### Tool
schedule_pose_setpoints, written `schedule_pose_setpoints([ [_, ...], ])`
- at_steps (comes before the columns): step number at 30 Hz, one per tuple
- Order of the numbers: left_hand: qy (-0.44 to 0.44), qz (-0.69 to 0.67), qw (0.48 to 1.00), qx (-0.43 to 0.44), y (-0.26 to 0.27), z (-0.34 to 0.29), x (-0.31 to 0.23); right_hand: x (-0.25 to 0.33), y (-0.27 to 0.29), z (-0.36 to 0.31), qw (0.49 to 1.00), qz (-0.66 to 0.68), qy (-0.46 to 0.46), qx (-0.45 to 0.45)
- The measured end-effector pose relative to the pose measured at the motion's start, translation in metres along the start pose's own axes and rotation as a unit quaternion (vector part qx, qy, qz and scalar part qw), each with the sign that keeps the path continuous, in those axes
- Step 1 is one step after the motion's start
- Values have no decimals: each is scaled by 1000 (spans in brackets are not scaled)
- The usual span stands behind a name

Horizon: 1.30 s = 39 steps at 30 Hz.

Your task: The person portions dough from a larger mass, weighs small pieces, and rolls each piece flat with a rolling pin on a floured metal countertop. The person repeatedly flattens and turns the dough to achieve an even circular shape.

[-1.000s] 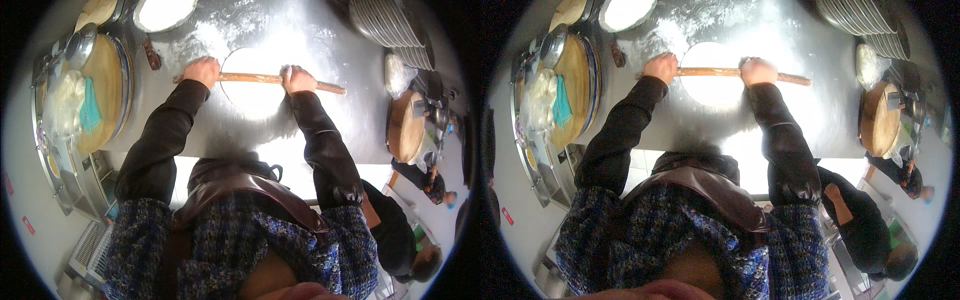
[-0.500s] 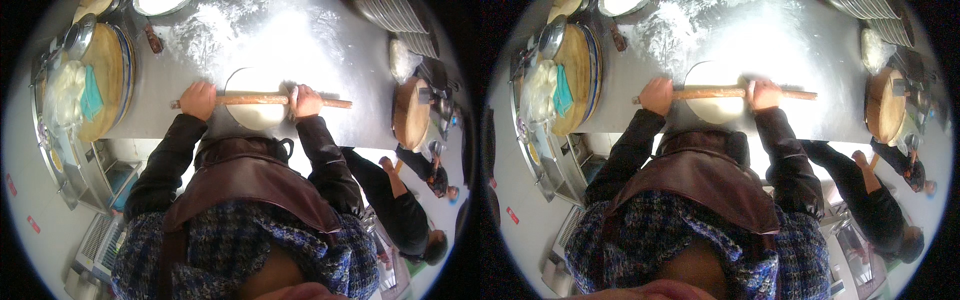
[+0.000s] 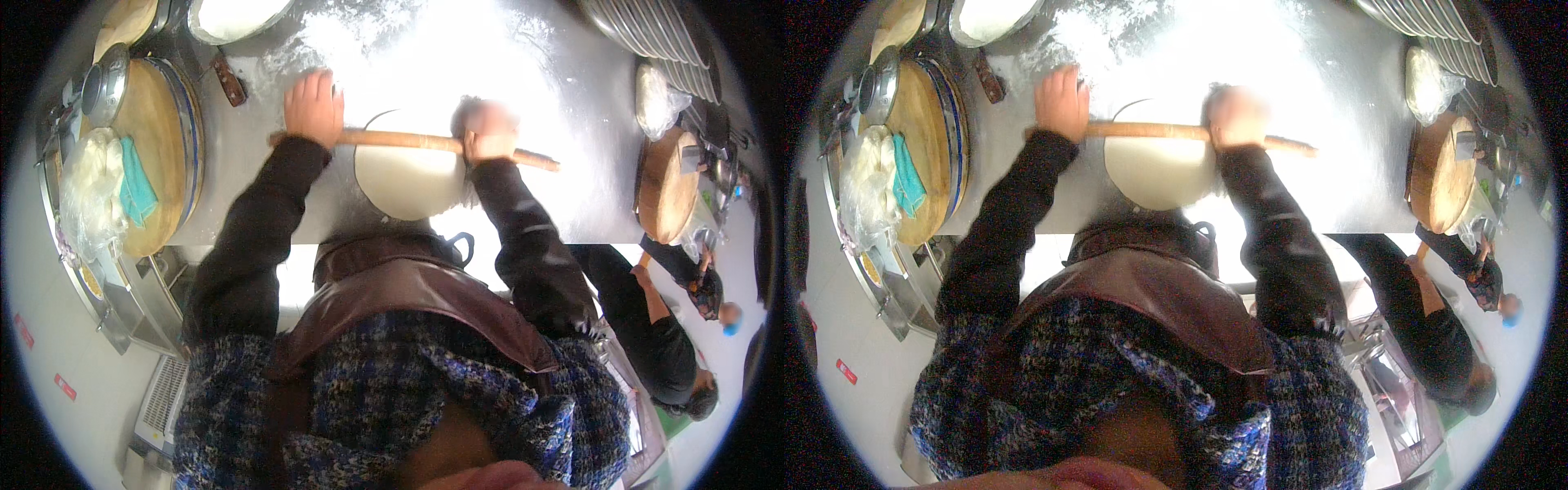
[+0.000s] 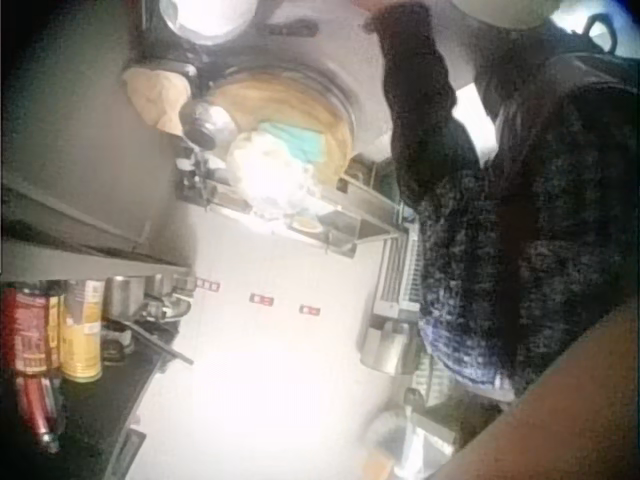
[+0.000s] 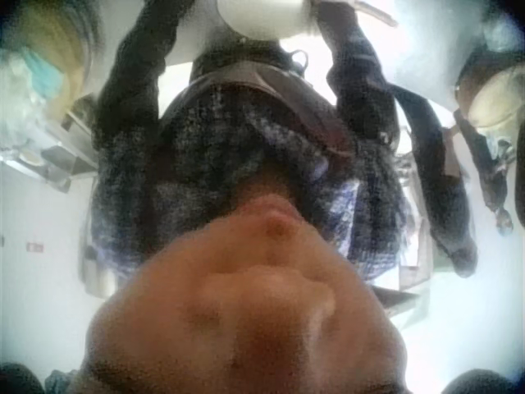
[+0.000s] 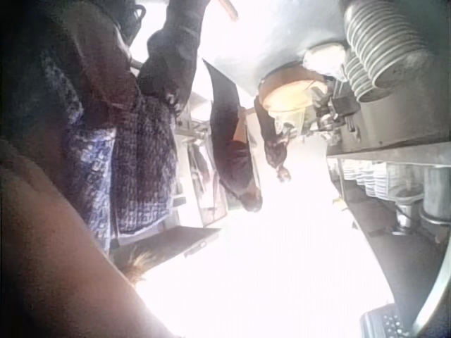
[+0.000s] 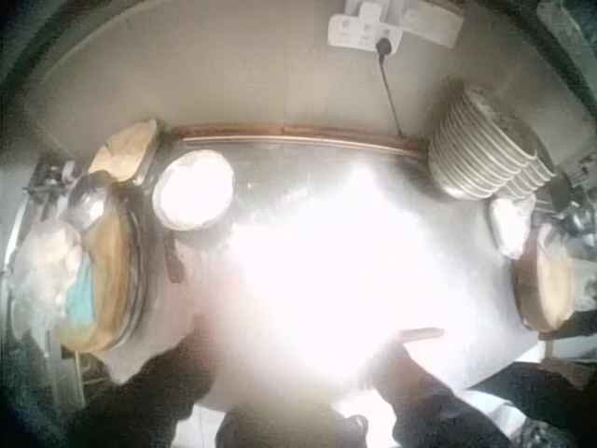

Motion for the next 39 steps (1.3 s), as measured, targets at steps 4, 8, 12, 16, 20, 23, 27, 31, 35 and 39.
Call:
schedule_pose_setpoints([
  [4, 17, 7, 986, 163, 1, -105, -27, 18, 9, -91, 993, 106, -25, -46],
  [8, 10, 41, 968, 249, -3, -126, -35, 32, 29, -97, 993, 69, 12, -96],
  [12, -64, 56, 995, 59, -8, -10, -5, -6, -11, 22, 997, 36, -61, 34],
  [16, -74, 35, 997, 1, -16, 33, 10, -16, 2, 69, 994, 31, -35, -99],
  [20, -66, 121, 982, 128, -5, -56, -33, 13, 16, -30, 997, -16, 1, -69],
  [23, -70, 32, 985, 151, 18, -108, -61, 21, 15, -98, 999, 37, -28, 0],
  [27, -118, 89, 980, 135, -3, -43, -47, 2, -5, -59, 997, 38, -42, 51],
  [31, -148, 72, 986, -17, -15, 67, -15, -31, 1, 43, 998, 21, -21, -62],
  [35, -117, 70, 991, 5, -17, 56, -12, -35, -1, 34, 995, 34, -53, -71],
  [39, -82, 61, 993, 62, 7, -56, -41, 3, 2, -74, 992, 92, -51, -66],
])
Point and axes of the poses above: each hand's wrist, its own z-axis towards the middle knuckle, its own y-axis out of the back of the hand, x = y × z, the point moved 9 cm from there along z, towards the middle knuckle, and after that the axes turned 3 degrees about x, right-handed, at the moved point
